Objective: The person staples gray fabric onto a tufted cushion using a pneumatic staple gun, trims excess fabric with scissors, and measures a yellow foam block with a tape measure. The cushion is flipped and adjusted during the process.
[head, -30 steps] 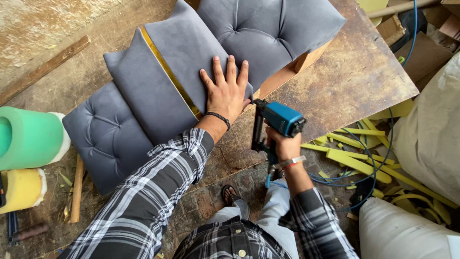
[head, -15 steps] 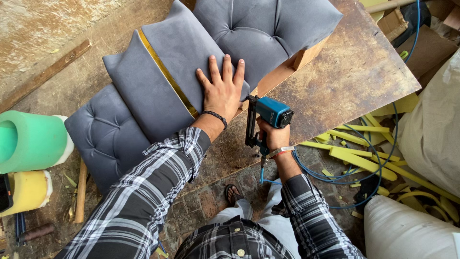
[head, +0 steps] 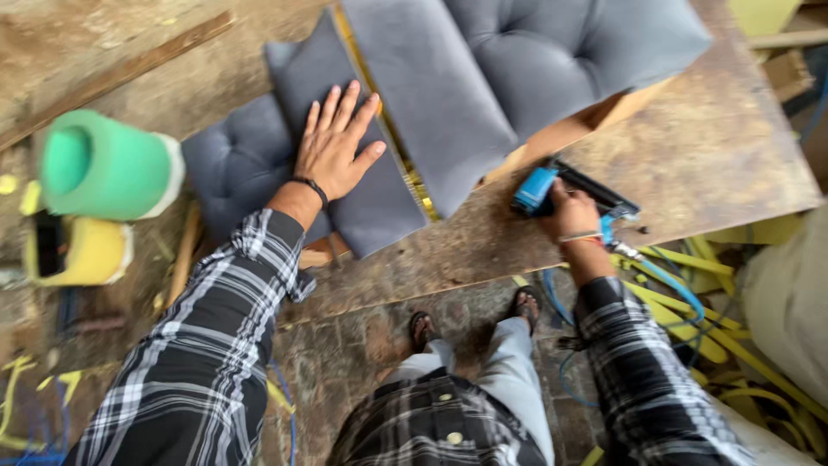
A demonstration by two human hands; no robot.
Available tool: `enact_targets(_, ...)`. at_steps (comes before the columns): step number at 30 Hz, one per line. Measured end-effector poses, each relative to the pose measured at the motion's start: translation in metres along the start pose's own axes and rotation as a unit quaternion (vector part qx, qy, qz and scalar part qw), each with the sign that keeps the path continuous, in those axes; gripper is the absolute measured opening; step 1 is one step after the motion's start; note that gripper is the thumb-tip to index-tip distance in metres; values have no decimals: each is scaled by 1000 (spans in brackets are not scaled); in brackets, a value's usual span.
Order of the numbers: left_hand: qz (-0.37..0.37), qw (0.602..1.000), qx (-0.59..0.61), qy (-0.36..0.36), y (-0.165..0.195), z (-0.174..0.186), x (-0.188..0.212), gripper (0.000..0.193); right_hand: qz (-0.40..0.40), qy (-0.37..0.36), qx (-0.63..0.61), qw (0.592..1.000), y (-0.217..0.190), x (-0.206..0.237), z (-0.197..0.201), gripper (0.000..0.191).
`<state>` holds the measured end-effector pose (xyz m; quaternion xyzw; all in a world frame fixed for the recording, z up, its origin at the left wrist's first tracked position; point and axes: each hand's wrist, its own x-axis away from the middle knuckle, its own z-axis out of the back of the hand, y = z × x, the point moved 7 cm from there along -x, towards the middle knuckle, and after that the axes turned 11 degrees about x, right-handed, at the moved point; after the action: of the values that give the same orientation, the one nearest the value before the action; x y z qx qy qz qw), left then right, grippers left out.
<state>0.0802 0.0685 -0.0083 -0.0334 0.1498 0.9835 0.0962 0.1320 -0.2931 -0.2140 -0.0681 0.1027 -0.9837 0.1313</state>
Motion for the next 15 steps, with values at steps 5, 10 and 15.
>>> enact_targets(5, 33, 999, -14, 36, -21, -9, 47, 60, 3, 215, -145, 966, -57, 52, 35, 44)
enact_targets(10, -5, 999, -38, 32, -9, -16, 58, 61, -138, -292, -678, 660, -228, 104, -49, 54)
enact_targets(15, -76, 995, -65, 3, 0, -18, 73, 87, -53, -158, -730, 663, -286, 95, -57, 26)
